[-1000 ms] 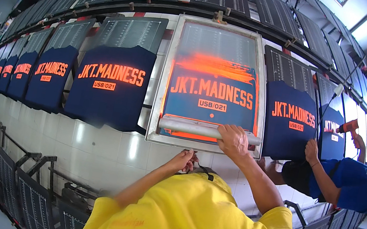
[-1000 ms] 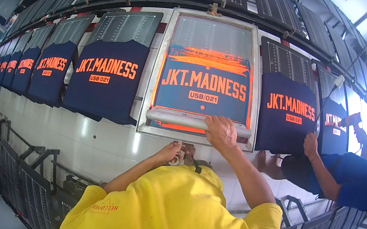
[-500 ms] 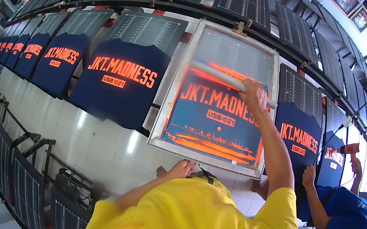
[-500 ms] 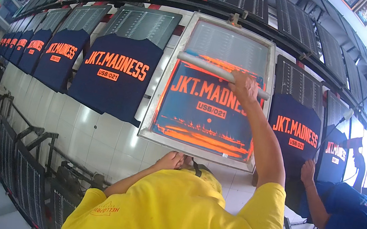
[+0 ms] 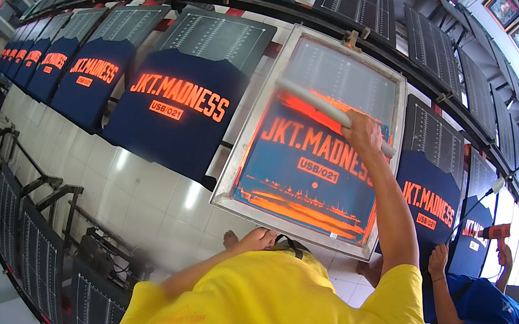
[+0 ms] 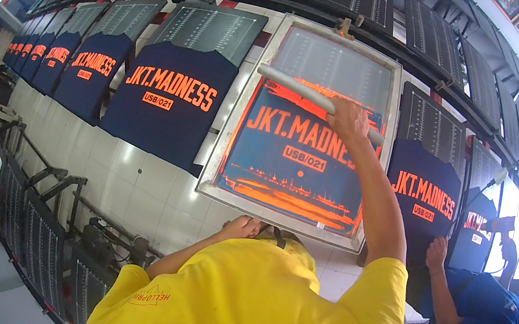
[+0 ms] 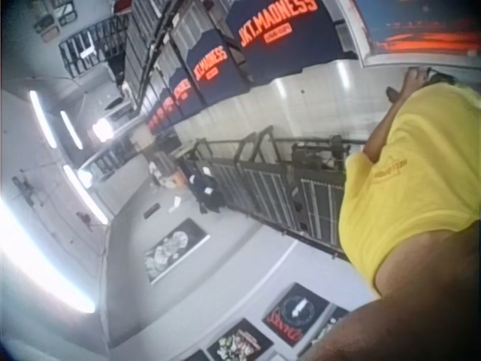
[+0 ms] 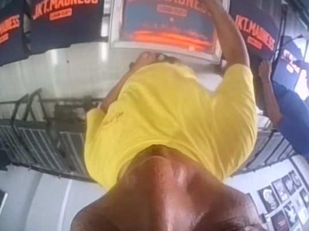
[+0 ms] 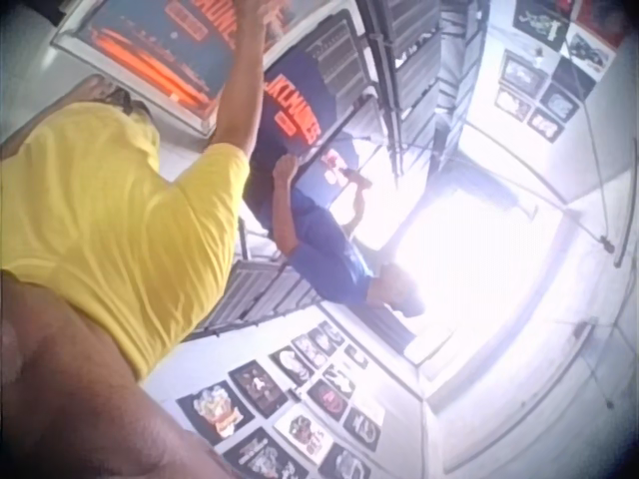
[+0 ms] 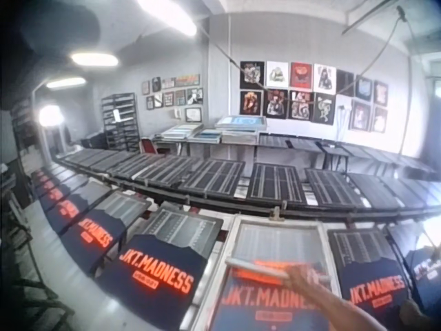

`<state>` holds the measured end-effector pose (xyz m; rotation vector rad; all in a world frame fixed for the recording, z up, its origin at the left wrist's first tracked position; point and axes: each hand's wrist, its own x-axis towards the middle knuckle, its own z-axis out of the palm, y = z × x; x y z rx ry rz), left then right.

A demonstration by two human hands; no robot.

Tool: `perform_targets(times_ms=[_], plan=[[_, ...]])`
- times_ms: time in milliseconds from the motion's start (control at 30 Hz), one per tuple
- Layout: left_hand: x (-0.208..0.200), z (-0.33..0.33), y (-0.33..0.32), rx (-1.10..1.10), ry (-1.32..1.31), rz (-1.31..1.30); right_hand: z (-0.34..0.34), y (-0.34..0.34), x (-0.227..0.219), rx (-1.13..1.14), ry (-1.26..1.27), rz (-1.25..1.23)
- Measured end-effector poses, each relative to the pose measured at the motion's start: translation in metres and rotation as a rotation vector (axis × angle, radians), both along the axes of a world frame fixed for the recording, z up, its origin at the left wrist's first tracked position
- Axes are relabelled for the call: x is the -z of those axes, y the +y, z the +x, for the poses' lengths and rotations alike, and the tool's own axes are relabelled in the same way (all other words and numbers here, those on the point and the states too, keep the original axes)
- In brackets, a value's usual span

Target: The person spreads ink across a screen using a squeegee to print designs onto t-shirts and moves the screen to the next shirt in a row.

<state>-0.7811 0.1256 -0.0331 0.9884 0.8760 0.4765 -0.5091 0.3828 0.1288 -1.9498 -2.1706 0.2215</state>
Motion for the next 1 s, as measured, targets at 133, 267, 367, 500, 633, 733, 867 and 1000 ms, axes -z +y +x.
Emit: perform_targets(times_ms=[133,267,367,500,633,733,867,1000], plan=[[0.007,0.0,0.001,0.008,0.06,0.0,0.001,0.0,0.009,-0.03,-0.05,-0.024],[0.01,-0.002,0.003,0.033,0.026,0.023,0.001,-0.039,0.023,-0.207,-0.054,0.065],[0.021,0.001,0.002,0.009,0.0,-0.007,-0.008,-0.09,0.026,-0.335,-0.044,0.179],[0.027,-0.002,0.003,0.046,0.001,0.047,-0.016,-0.157,0.026,-0.379,-0.095,0.185],[0.001,-0.003,0.007,0.055,0.012,0.041,-0.002,-0.164,0.011,-0.341,0.02,0.217],[0.001,-0.006,0.009,0.07,0.036,-0.041,0.023,-0.122,0.024,-0.278,0.053,0.231],[0.003,-0.007,0.008,0.07,0.038,-0.06,0.041,-0.056,0.013,-0.189,0.007,0.232],[-0.009,-0.005,0.005,0.001,0.029,-0.099,0.057,-0.006,0.022,-0.171,-0.017,0.253]])
